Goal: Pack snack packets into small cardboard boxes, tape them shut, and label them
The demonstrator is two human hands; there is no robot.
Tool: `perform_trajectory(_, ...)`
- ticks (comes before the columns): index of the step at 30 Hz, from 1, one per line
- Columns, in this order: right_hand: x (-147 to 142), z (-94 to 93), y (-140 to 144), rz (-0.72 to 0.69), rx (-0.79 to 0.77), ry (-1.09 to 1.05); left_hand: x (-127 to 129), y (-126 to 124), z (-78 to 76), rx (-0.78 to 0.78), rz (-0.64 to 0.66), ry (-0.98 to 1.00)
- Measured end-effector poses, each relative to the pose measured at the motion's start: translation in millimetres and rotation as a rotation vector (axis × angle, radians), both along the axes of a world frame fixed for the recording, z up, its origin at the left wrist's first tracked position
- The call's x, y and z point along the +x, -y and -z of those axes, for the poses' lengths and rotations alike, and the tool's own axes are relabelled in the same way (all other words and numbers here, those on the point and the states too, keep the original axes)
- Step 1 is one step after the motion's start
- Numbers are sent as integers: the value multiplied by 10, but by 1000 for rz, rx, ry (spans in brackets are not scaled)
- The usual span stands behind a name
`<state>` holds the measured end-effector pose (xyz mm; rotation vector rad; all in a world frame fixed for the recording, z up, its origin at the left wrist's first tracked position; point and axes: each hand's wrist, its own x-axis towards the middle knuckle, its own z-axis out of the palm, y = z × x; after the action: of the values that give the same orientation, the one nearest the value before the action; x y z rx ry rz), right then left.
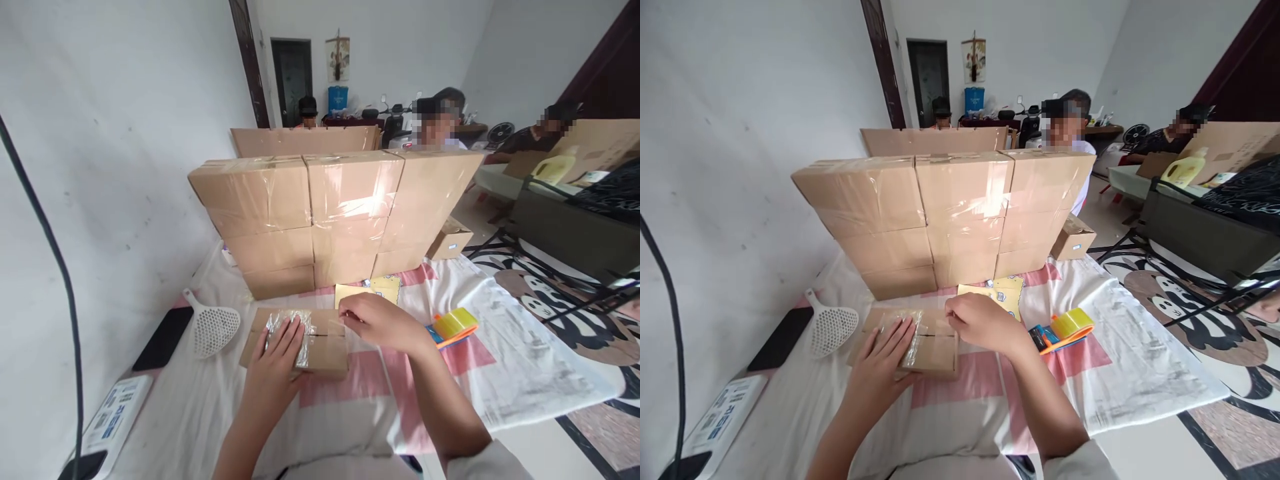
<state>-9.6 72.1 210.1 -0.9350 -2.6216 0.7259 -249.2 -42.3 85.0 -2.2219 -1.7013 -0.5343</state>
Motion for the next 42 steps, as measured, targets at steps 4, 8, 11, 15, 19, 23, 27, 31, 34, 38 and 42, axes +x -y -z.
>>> perform_trajectory(4,60,-240,28,-143,-239,-176,29,-5,-39,-11,-8,61)
perform_trajectory(8,-47,-205,-46,-244,-570,-279,24,0,-54,-12,-3,75)
perform_trajectory(11,-214,9,-119,-107,-514,-44,26,11,-59,-20,-9,72)
perform_trajectory(15,-364,194,-155,29,-369,97,36,19,-61,-37,-26,62)
perform_trajectory(19,-395,191,-163,17,-369,75,33,21,-62,-46,-26,50)
perform_trajectory(23,-423,220,-203,12,-326,86,29,23,-73,-51,-21,50)
perform_trajectory(27,-437,163,-185,-37,-255,70,28,20,-81,-57,-24,51)
perform_trajectory(31,-352,-176,-20,-336,-395,-73,18,19,-76,-41,-10,63)
perform_trajectory(34,-294,-393,67,-450,-473,-218,15,24,-83,-44,1,73)
perform_trajectory(38,-369,-227,-77,-340,-489,-146,27,32,-96,-75,-17,112)
perform_trajectory(42,-508,169,-294,-68,-283,126,34,27,-79,-64,-28,110)
